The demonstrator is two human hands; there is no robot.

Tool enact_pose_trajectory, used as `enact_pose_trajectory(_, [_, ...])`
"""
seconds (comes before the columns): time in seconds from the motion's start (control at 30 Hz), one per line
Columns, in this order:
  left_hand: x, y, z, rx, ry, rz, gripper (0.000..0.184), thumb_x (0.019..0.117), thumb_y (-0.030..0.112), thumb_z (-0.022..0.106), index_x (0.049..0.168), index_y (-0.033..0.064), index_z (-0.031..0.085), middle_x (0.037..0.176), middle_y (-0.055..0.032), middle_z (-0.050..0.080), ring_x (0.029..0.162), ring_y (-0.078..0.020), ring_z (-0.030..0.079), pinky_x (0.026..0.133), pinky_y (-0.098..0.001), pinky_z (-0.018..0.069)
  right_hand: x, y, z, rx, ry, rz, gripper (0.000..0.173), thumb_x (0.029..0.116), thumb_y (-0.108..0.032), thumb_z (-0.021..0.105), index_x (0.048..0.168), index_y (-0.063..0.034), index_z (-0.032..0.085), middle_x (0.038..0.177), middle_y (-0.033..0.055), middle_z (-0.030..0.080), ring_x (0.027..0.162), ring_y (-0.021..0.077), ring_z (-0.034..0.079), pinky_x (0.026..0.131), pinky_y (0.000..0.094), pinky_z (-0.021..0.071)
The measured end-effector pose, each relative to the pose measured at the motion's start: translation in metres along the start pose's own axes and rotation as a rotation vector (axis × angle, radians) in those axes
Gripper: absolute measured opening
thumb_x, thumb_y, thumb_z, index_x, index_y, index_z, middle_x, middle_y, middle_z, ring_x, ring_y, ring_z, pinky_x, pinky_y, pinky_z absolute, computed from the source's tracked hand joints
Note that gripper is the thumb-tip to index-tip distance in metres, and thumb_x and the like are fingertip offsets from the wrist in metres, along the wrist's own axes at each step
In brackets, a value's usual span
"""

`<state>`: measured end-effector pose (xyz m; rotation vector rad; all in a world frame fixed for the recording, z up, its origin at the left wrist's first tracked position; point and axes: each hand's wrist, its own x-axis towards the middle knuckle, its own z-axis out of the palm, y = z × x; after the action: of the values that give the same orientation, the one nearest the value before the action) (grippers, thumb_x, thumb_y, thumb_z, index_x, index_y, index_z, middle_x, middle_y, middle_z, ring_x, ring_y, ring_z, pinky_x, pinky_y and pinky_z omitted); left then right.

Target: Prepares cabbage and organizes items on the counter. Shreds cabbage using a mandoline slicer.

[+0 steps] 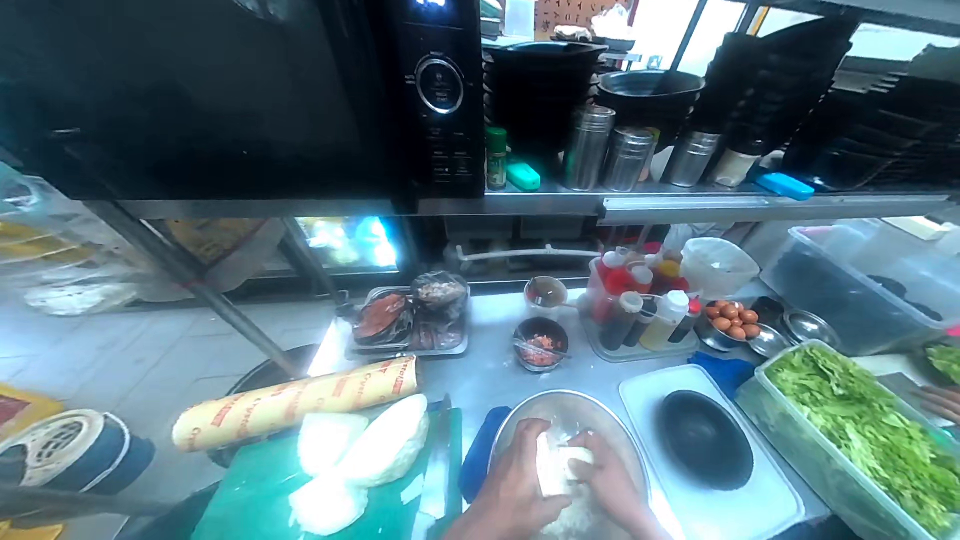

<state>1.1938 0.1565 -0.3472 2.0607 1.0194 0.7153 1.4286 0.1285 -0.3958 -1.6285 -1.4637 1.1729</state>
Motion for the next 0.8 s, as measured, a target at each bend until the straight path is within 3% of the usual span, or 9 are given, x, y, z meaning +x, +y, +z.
enact_pose_trajectory(0.07, [0.0, -0.001, 0.001, 0.009, 0.012, 0.016, 0.106, 0.0677, 0.051, 0.091, 0.15, 0.0105, 0.037, 0.146, -0.0109, 0.051, 0.123, -0.0153, 0.061, 0.099, -0.0363, 0.0579, 0.007, 0.028, 0.004, 0.009, 0.009, 0.117, 0.024, 0.0875, -0.018, 0.074, 0.111, -0.0159, 0.071, 0.118, 0.0056, 0.068, 0.105, 0.0178, 0.067, 0.09, 0.0429, 0.0602])
enact_pose_trajectory(0.13, [0.0, -0.001, 0.001, 0.001, 0.027, 0.026, 0.106, 0.068, 0.05, 0.092, 0.15, 0.0095, 0.038, 0.145, -0.0124, 0.051, 0.123, -0.0171, 0.061, 0.099, -0.038, 0.0578, 0.004, 0.019, 0.002, 0.033, 0.002, 0.124, 0.025, 0.0874, -0.018, 0.076, 0.112, -0.0162, 0.072, 0.118, 0.0058, 0.067, 0.102, 0.0186, 0.069, 0.086, 0.0439, 0.0624])
enact_pose_trajectory(0.23, [-0.001, -0.001, 0.002, 0.01, 0.018, 0.0, 0.105, 0.0683, 0.051, 0.091, 0.15, 0.0127, 0.037, 0.146, -0.0093, 0.051, 0.12, -0.0145, 0.062, 0.097, -0.037, 0.0591, -0.003, -0.012, -0.002, 0.071, -0.021, 0.042, 0.024, 0.0896, -0.019, 0.074, 0.113, -0.02, 0.072, 0.119, 0.001, 0.067, 0.104, 0.0141, 0.067, 0.088, 0.0395, 0.0618])
enact_pose_trajectory(0.4, [0.0, -0.001, 0.0, 0.004, 0.015, 0.024, 0.105, 0.0688, 0.05, 0.091, 0.15, 0.0103, 0.038, 0.146, -0.0114, 0.051, 0.122, -0.0163, 0.061, 0.099, -0.0375, 0.0583, 0.009, 0.037, 0.003, 0.044, 0.008, 0.16, 0.026, 0.0859, -0.016, 0.076, 0.112, -0.0145, 0.071, 0.116, 0.0066, 0.068, 0.1, 0.0191, 0.069, 0.086, 0.0442, 0.0614])
enact_pose_trajectory(0.53, [-0.001, -0.004, 0.002, 0.012, 0.029, 0.023, 0.104, 0.0686, 0.052, 0.091, 0.149, 0.0115, 0.039, 0.145, -0.0098, 0.051, 0.122, -0.0146, 0.061, 0.098, -0.0352, 0.0585, -0.004, -0.012, 0.0, 0.088, -0.001, 0.052, 0.024, 0.0887, -0.019, 0.075, 0.113, -0.0192, 0.072, 0.119, 0.0011, 0.067, 0.105, 0.0141, 0.067, 0.09, 0.0401, 0.0612])
enact_pose_trajectory(0.7, [0.0, -0.002, -0.001, -0.025, 0.012, 0.016, 0.105, 0.0689, 0.049, 0.092, 0.15, 0.009, 0.039, 0.146, -0.0127, 0.051, 0.124, -0.0185, 0.061, 0.1, -0.0396, 0.0578, 0.011, 0.047, 0.005, 0.05, 0.009, 0.181, 0.028, 0.0851, -0.015, 0.077, 0.113, -0.0151, 0.072, 0.116, 0.0058, 0.069, 0.101, 0.0182, 0.069, 0.087, 0.0436, 0.0611])
enact_pose_trajectory(0.8, [-0.002, -0.003, -0.001, -0.024, 0.025, 0.015, 0.105, 0.0683, 0.05, 0.092, 0.15, 0.0101, 0.038, 0.146, -0.0119, 0.051, 0.123, -0.017, 0.061, 0.099, -0.0379, 0.0582, 0.007, 0.042, 0.004, 0.093, -0.018, 0.222, 0.03, 0.0856, -0.016, 0.078, 0.115, -0.0163, 0.07, 0.114, 0.0043, 0.071, 0.098, 0.018, 0.071, 0.084, 0.0436, 0.0624])
